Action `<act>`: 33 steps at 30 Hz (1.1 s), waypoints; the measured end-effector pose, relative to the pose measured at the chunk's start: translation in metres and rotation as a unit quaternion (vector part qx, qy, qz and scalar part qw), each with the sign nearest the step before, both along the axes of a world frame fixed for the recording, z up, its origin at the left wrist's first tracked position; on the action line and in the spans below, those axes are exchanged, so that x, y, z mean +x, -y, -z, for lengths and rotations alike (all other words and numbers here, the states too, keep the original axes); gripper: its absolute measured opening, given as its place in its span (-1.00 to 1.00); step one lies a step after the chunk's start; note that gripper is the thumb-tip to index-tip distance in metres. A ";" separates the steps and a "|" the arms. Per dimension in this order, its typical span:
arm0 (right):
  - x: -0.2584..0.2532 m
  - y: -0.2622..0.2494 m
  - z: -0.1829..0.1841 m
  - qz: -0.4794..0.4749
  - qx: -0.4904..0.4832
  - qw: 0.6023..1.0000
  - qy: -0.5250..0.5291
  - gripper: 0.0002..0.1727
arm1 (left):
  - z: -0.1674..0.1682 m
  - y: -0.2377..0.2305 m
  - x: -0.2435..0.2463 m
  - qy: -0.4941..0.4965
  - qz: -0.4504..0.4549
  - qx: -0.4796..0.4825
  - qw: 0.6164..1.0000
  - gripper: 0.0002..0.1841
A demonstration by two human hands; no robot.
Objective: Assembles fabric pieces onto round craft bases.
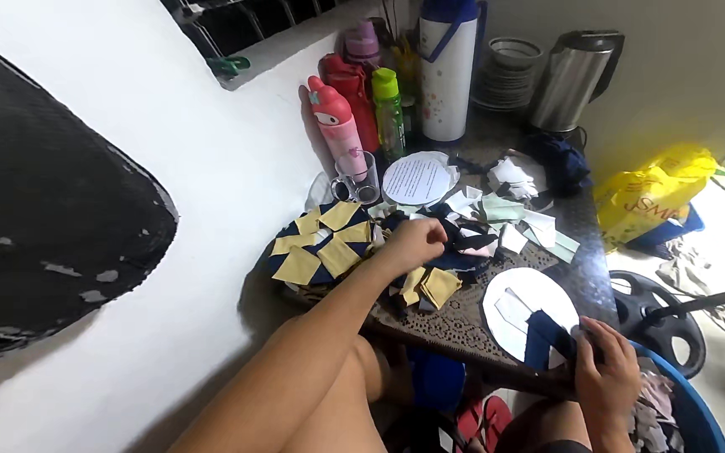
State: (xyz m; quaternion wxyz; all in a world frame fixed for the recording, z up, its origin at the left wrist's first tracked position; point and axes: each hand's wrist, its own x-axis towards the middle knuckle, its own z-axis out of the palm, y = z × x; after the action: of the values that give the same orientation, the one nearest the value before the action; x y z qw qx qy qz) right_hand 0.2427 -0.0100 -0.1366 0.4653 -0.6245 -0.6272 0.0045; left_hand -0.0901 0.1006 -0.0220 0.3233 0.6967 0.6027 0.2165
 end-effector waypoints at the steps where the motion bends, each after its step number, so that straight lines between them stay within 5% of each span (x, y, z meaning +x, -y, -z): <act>1: 0.000 0.000 0.000 0.001 -0.002 1.000 0.000 -0.62 | 0.001 0.003 0.005 -0.043 0.027 0.004 0.999 -0.78; 7: -0.001 0.000 -0.001 0.008 -0.003 1.000 0.002 -0.63 | 0.009 0.007 0.034 -0.241 0.083 -0.041 0.966 -0.69; 13: -0.001 -0.001 -0.001 0.008 -0.008 1.000 -0.003 -0.62 | 0.012 0.001 0.036 -0.247 0.061 -0.054 0.966 -0.72; 20: -0.010 -0.002 -0.022 -0.025 0.003 1.000 -0.017 -0.64 | 0.001 -0.009 0.005 0.003 -0.063 -0.078 0.995 -0.84; 25: -0.051 -0.009 -0.043 -0.113 -0.008 0.989 -0.094 -0.66 | -0.014 0.006 0.007 0.267 -0.066 -0.163 0.948 -0.88; 28: -0.072 -0.017 -0.058 -0.191 -0.104 0.943 -0.251 -0.60 | -0.022 0.017 0.019 0.323 -0.018 -0.183 0.928 -0.90; 33: -0.092 -0.027 -0.089 -0.258 -0.329 0.748 -0.516 -0.53 | -0.027 0.040 0.042 0.331 0.081 -0.190 0.921 -0.82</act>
State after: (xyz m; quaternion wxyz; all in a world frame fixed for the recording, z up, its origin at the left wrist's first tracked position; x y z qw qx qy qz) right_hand 0.1509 0.0168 -0.0478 0.4645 -0.4563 -0.3886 0.6520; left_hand -0.0481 0.0608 0.0051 0.6471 0.5572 0.4323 0.2896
